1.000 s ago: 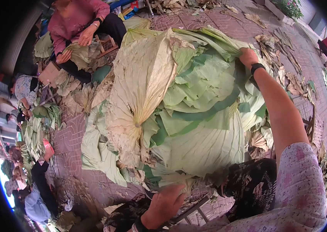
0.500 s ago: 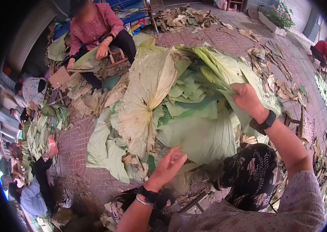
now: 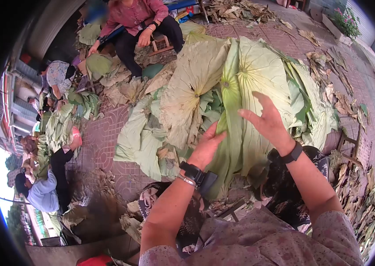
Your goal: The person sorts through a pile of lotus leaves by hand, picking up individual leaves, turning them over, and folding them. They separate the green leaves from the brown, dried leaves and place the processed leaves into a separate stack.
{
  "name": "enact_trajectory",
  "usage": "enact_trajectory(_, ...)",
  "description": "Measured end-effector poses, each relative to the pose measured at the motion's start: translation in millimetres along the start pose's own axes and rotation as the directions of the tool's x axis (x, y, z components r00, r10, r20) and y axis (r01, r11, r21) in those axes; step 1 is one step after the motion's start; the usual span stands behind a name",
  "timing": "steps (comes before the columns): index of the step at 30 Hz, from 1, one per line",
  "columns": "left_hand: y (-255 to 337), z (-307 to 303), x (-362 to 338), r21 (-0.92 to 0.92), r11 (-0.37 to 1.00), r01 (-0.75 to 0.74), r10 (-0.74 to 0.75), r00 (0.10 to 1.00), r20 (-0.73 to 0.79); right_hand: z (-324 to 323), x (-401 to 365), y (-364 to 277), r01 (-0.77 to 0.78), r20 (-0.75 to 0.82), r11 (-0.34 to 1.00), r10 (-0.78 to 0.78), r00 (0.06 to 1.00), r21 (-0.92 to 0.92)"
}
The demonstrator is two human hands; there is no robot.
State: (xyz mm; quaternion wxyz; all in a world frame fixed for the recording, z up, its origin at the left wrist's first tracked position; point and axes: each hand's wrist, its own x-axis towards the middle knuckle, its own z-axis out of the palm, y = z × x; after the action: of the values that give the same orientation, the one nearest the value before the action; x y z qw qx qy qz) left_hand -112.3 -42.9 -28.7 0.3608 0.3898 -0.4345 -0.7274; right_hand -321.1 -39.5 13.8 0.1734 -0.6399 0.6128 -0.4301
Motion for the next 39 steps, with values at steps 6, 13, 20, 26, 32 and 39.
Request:
enact_trajectory(6,-25.2,8.1,7.1,0.25,0.956,-0.156,0.143,0.987,0.069,36.4,32.3,69.8,-0.285,0.068,0.958,0.285,0.956,-0.01)
enact_trajectory(13,-41.0,3.6,6.4,0.409,0.872,-0.271,0.261,0.962,0.08,27.6,31.5,71.8,-0.302,0.21,0.953,0.29,0.934,0.026)
enact_trajectory(20,-24.7,14.5,1.7,0.466,0.853,-0.236,0.213,0.972,0.102,13.6,9.6,40.3,-0.326,0.278,0.935,0.279,0.919,0.142)
enact_trajectory(26,-38.4,9.6,5.7,0.581,0.761,-0.289,0.283,0.954,0.104,22.7,-11.9,11.1,-0.202,0.159,0.968,0.226,0.961,-0.151)
enact_trajectory(32,-23.2,-1.8,11.1,0.413,0.897,-0.155,0.151,0.988,0.042,-10.5,6.1,21.8,-0.177,0.044,0.984,0.177,0.983,-0.021)
enact_trajectory(39,-1.3,2.2,3.9,-0.174,0.978,-0.116,0.088,0.983,-0.164,-33.9,-39.7,-38.5,0.066,-0.009,0.964,-0.07,0.997,-0.256)
